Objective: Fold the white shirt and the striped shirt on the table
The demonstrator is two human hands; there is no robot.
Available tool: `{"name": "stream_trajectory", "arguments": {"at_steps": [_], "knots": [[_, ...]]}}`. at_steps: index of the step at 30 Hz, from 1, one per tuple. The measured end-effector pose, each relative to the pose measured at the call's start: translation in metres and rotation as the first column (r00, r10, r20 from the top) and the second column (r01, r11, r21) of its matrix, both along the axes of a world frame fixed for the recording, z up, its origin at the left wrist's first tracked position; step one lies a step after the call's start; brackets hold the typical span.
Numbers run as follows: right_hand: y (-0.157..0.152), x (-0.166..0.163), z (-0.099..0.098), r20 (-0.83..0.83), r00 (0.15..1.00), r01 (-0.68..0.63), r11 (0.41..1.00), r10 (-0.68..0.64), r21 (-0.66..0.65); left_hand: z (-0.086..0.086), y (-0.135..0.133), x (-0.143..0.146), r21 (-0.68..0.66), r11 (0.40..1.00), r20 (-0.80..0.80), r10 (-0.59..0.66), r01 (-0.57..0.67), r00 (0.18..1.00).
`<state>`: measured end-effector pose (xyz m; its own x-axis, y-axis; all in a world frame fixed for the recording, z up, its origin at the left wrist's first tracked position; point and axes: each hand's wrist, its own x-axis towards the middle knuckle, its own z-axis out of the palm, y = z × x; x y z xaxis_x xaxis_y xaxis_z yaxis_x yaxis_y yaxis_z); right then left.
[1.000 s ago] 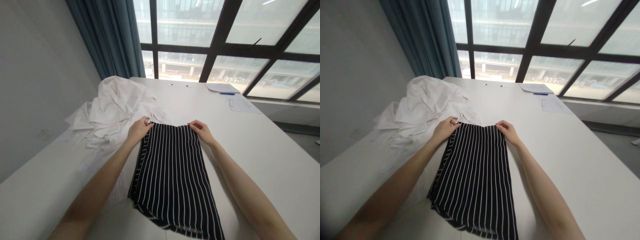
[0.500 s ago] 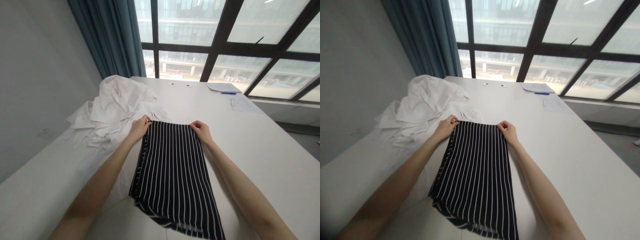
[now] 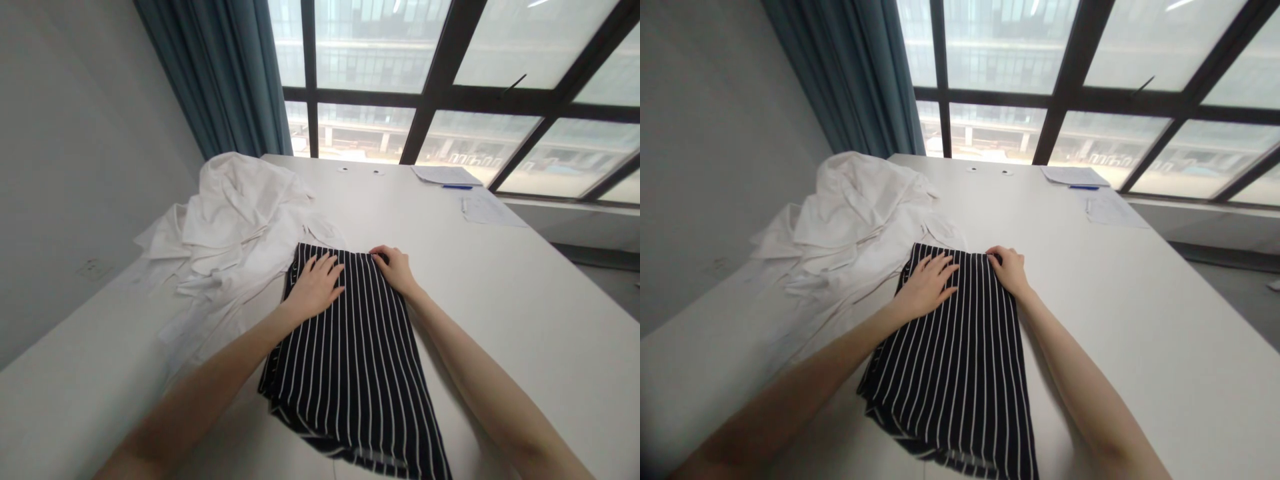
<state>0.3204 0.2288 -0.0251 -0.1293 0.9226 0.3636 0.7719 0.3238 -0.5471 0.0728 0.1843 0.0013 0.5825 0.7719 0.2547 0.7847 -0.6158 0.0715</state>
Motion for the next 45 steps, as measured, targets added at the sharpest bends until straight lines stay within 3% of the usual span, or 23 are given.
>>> {"name": "stream_trajectory", "arguments": {"at_steps": [5,13,16,19,23,32,38,45], "knots": [[-0.003,-0.002,-0.001,0.131,0.991,0.018,1.000,-0.021,0.019,-0.021,-0.009,-0.019,-0.055,0.998,-0.089,0.034,-0.039,0.995],[-0.009,-0.004,0.013,0.265,0.962,0.048,0.995,-0.069,0.084,-0.024,-0.006,-0.036,-0.054,0.996,-0.090,0.067,-0.072,0.994],[-0.024,-0.016,0.021,0.363,0.932,-0.040,0.989,-0.014,0.141,-0.025,-0.008,-0.033,-0.059,0.994,-0.099,0.080,-0.086,0.992],[-0.040,-0.034,0.018,0.455,0.884,-0.138,0.990,0.109,0.032,-0.024,-0.009,-0.032,-0.061,0.992,-0.107,0.100,-0.107,0.989],[-0.046,-0.043,0.005,0.542,0.827,-0.119,0.989,0.146,-0.086,-0.023,-0.006,-0.029,-0.066,0.990,-0.117,0.114,-0.122,0.987],[-0.023,-0.001,0.003,0.579,0.806,-0.078,0.992,0.123,-0.103,-0.026,0.014,0.009,-0.084,0.990,-0.092,0.105,-0.113,0.990],[-0.032,0.011,0.000,0.580,0.811,-0.065,0.997,0.078,-0.043,-0.025,0.012,0.017,-0.075,0.994,-0.056,0.079,-0.083,0.995],[-0.054,0.003,0.014,0.541,0.833,-0.152,0.988,0.112,0.029,-0.019,0.019,0.012,-0.024,0.993,-0.018,0.116,-0.117,0.993]]}}
